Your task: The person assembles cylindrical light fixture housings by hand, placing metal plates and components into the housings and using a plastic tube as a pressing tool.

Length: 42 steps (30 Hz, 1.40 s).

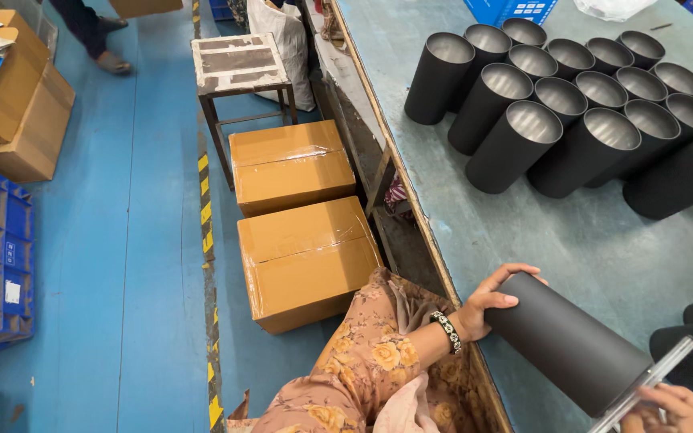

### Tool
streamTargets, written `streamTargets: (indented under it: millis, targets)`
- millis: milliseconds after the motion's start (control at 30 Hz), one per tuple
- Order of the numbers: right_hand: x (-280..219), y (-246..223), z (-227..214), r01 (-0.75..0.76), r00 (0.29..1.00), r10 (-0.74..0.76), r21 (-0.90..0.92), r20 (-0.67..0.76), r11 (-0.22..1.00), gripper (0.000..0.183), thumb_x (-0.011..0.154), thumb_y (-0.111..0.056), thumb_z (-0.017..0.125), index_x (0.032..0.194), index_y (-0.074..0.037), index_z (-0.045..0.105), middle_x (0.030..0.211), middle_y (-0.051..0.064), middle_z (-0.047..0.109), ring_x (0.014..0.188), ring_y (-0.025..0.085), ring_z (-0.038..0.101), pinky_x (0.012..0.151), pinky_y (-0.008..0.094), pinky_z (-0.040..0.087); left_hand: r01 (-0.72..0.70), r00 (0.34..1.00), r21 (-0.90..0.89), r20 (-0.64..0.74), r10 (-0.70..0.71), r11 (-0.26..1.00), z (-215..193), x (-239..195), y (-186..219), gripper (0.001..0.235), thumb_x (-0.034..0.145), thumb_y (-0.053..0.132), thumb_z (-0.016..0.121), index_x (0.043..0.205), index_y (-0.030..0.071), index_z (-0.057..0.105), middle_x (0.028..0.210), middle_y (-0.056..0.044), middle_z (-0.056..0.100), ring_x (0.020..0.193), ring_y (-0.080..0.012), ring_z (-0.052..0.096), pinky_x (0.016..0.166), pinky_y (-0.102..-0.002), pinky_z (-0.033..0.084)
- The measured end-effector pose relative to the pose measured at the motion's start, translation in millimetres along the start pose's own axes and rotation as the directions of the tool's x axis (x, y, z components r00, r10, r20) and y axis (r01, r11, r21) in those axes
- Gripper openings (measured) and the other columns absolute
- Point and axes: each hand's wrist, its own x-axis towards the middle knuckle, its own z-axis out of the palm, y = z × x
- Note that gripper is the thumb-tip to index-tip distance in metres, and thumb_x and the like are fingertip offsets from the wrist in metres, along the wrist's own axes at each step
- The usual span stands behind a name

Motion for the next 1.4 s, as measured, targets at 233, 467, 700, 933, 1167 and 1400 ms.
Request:
streamTargets:
  millis: [233, 467, 700, 933, 1167, 1400]
  targets:
    - [-29, -56, 3, -0.349, 0.777, 0.602, 0.921, 0.182, 0.172, 0.034, 0.103, -0.001, 0.057, 0.135, 0.007, 0.05, 0.13, 0.025, 0.062, 0.125, 0.031, 0.065, 0.103, 0.049, 0.053, -0.01, 1.0, 0.026, 0.006, 0.01, 1.0, 3, 0, 1, 0.066, 0.085, 0.021, 0.069, 0.148, 0.01, 0.051, 0.141, -0.013, 0.055, 0.129, -0.0252, 0.055, 0.113, -0.04, 0.046]
    - [17, -182, -26, -0.443, 0.788, 0.606, 0.786, 0.112, 0.431, 0.043, 0.09, 0.006, 0.064, 0.132, 0.001, 0.055, 0.128, 0.014, 0.062, 0.119, 0.024, 0.06, 0.102, 0.038, 0.048, 0.008, 1.0, 0.049, 0.003, -0.008, 0.999, 6, -1, 6, 0.07, 0.08, 0.024, 0.071, 0.145, 0.008, 0.05, 0.141, -0.014, 0.055, 0.128, -0.0263, 0.055, 0.112, -0.039, 0.046]
    - [65, -234, -46, 0.305, 0.946, -0.323, -0.315, -0.003, 0.899, 0.025, 0.069, 0.009, 0.072, 0.085, -0.01, 0.064, 0.103, 0.005, 0.068, 0.103, 0.025, 0.066, 0.098, 0.048, 0.049, 0.003, 0.999, -0.03, -0.046, -0.004, 1.0, 11, 1, 11, 0.072, 0.08, 0.027, 0.071, 0.145, 0.008, 0.047, 0.14, -0.015, 0.055, 0.125, -0.0285, 0.056, 0.107, -0.041, 0.048]
    - [69, -202, -55, 0.3, 0.949, -0.314, -0.319, 0.005, 0.899, 0.026, 0.067, 0.0, 0.074, 0.09, -0.006, 0.063, 0.106, 0.011, 0.068, 0.102, 0.028, 0.066, 0.099, 0.048, 0.048, -0.039, 0.995, 0.011, -0.096, 0.04, 0.999, 12, 2, 5, 0.072, 0.079, 0.025, 0.071, 0.145, 0.009, 0.046, 0.138, -0.015, 0.053, 0.124, -0.0283, 0.055, 0.107, -0.041, 0.048]
    - [52, -189, -70, 0.158, 0.985, -0.171, -0.266, -0.029, 0.951, 0.025, 0.069, -0.005, 0.075, 0.091, -0.007, 0.064, 0.108, 0.007, 0.069, 0.108, 0.028, 0.066, 0.098, 0.043, 0.048, -0.017, 0.995, 0.18, -0.089, 0.034, 0.983, 12, 4, 0, 0.073, 0.078, 0.025, 0.075, 0.143, 0.007, 0.046, 0.14, -0.015, 0.053, 0.123, -0.0274, 0.057, 0.106, -0.041, 0.05]
    - [34, -180, -78, -0.025, 0.982, -0.038, -0.324, -0.185, 0.946, 0.028, 0.066, 0.007, 0.071, 0.09, -0.005, 0.062, 0.109, 0.01, 0.068, 0.109, 0.03, 0.065, 0.094, 0.042, 0.048, -0.041, 0.995, 0.292, -0.077, 0.067, 0.955, 15, 2, -1, 0.072, 0.078, 0.024, 0.076, 0.143, 0.007, 0.05, 0.138, -0.013, 0.056, 0.119, -0.0244, 0.057, 0.105, -0.037, 0.049]
